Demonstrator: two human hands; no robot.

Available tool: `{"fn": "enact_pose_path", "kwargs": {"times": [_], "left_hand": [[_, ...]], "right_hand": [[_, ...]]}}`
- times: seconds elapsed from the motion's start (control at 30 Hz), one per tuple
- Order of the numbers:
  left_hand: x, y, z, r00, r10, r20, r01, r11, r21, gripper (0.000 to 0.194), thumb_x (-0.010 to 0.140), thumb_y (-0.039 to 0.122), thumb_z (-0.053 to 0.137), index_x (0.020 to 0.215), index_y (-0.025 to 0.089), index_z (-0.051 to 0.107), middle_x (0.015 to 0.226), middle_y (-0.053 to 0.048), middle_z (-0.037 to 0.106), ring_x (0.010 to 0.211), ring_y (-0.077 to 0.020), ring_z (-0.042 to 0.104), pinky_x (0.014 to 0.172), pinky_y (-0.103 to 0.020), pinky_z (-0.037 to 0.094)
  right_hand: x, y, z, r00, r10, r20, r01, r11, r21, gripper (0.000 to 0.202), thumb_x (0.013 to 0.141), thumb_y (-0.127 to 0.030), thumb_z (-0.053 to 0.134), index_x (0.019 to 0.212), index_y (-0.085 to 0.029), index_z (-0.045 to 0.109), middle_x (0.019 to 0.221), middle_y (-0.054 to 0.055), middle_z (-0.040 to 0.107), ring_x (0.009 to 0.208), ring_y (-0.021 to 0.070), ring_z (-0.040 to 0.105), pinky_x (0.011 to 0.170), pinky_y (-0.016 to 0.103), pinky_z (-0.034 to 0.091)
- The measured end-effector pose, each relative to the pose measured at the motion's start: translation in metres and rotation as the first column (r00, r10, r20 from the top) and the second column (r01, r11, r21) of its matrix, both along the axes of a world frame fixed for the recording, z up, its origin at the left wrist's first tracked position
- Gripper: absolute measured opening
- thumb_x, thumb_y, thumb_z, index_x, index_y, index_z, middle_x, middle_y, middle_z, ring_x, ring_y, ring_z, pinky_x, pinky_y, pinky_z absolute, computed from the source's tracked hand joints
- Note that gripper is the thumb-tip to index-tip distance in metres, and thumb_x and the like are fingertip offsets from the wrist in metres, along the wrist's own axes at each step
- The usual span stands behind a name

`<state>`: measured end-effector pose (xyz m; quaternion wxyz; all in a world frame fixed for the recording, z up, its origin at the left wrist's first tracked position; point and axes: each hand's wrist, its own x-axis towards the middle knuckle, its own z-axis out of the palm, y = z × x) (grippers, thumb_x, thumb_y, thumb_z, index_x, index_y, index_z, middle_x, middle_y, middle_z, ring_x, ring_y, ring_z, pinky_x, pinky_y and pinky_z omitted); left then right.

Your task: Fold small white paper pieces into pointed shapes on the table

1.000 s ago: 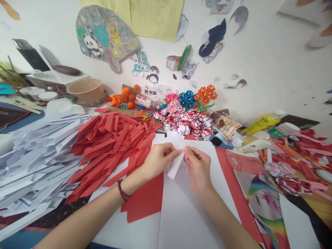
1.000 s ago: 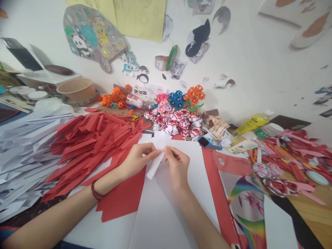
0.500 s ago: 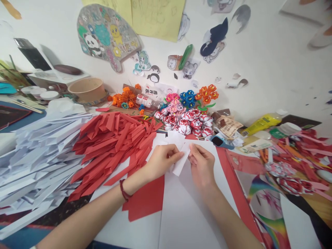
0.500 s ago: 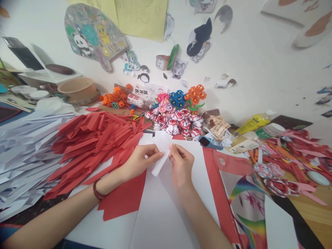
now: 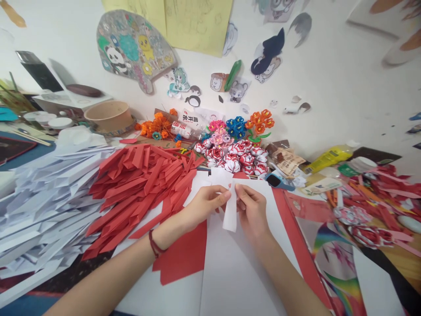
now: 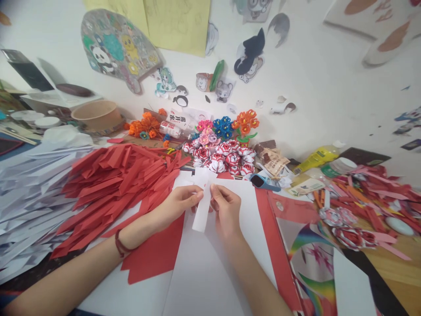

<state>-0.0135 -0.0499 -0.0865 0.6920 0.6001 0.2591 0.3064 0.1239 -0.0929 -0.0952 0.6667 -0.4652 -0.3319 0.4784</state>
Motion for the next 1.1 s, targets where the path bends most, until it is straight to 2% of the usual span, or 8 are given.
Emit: {"fn": "enact_pose_path", "kwargs": {"times": [0.13, 0.33, 0.53, 0.7, 1.1], "left_hand": [[0.0002, 0.0006, 0.0028, 1.000, 0.002, 0.001, -0.002, 0.999, -0.039, 0.040, 0.080, 0.052, 0.057, 0.088, 0.012, 0.060, 0.072, -0.001, 0.058, 0.061, -0.0090, 0.049, 0.058, -0.020, 0.039], [-0.0005, 0.0016, 0.0070, 0.998, 0.043, -0.051, -0.042, 0.999, 0.012, 0.034, 0.082, 0.046, 0.057, 0.079, 0.013, 0.061, 0.068, 0.001, 0.054, 0.058, -0.0075, 0.045, 0.055, -0.019, 0.038], [0.0001, 0.0022, 0.0022, 0.999, 0.047, -0.016, -0.046, 0.998, 0.041, 0.028, 0.084, 0.040, 0.057, 0.079, 0.012, 0.060, 0.067, 0.002, 0.052, 0.059, -0.0070, 0.046, 0.056, -0.018, 0.037], [0.0009, 0.0033, -0.0002, 0.998, 0.055, -0.022, -0.054, 0.996, 0.066, 0.029, 0.083, 0.041, 0.058, 0.078, 0.012, 0.061, 0.066, 0.002, 0.050, 0.059, -0.0066, 0.045, 0.055, -0.018, 0.036], [0.0007, 0.0026, 0.0001, 0.997, 0.058, -0.048, -0.056, 0.998, 0.039, 0.031, 0.081, 0.042, 0.061, 0.074, 0.012, 0.061, 0.062, 0.003, 0.052, 0.057, -0.0071, 0.046, 0.054, -0.018, 0.037]], "right_hand": [[-0.0002, 0.0002, 0.0009, 1.000, -0.008, 0.015, 0.007, 1.000, 0.013, 0.032, 0.077, -0.033, 0.069, 0.055, -0.016, 0.054, 0.050, -0.007, 0.028, 0.047, 0.0065, 0.026, 0.046, 0.025, 0.019], [0.0019, 0.0034, -0.0013, 1.000, -0.011, 0.018, 0.011, 1.000, -0.015, 0.030, 0.076, -0.033, 0.070, 0.057, -0.016, 0.056, 0.050, -0.007, 0.033, 0.047, 0.0061, 0.027, 0.046, 0.024, 0.020], [0.0008, 0.0036, 0.0006, 0.998, -0.012, 0.062, 0.014, 0.999, -0.035, 0.028, 0.071, -0.035, 0.074, 0.058, -0.016, 0.058, 0.051, -0.007, 0.033, 0.048, 0.0061, 0.026, 0.045, 0.024, 0.018], [0.0008, 0.0040, 0.0004, 0.995, 0.013, 0.094, -0.005, 0.997, -0.083, 0.025, 0.069, -0.038, 0.075, 0.072, -0.015, 0.069, 0.056, -0.005, 0.042, 0.049, 0.0057, 0.028, 0.045, 0.023, 0.018], [0.0032, 0.0026, -0.0022, 0.991, 0.011, 0.133, -0.002, 0.998, -0.067, 0.023, 0.072, -0.036, 0.074, 0.069, -0.015, 0.068, 0.056, -0.004, 0.043, 0.052, 0.0065, 0.031, 0.048, 0.024, 0.020]]}}
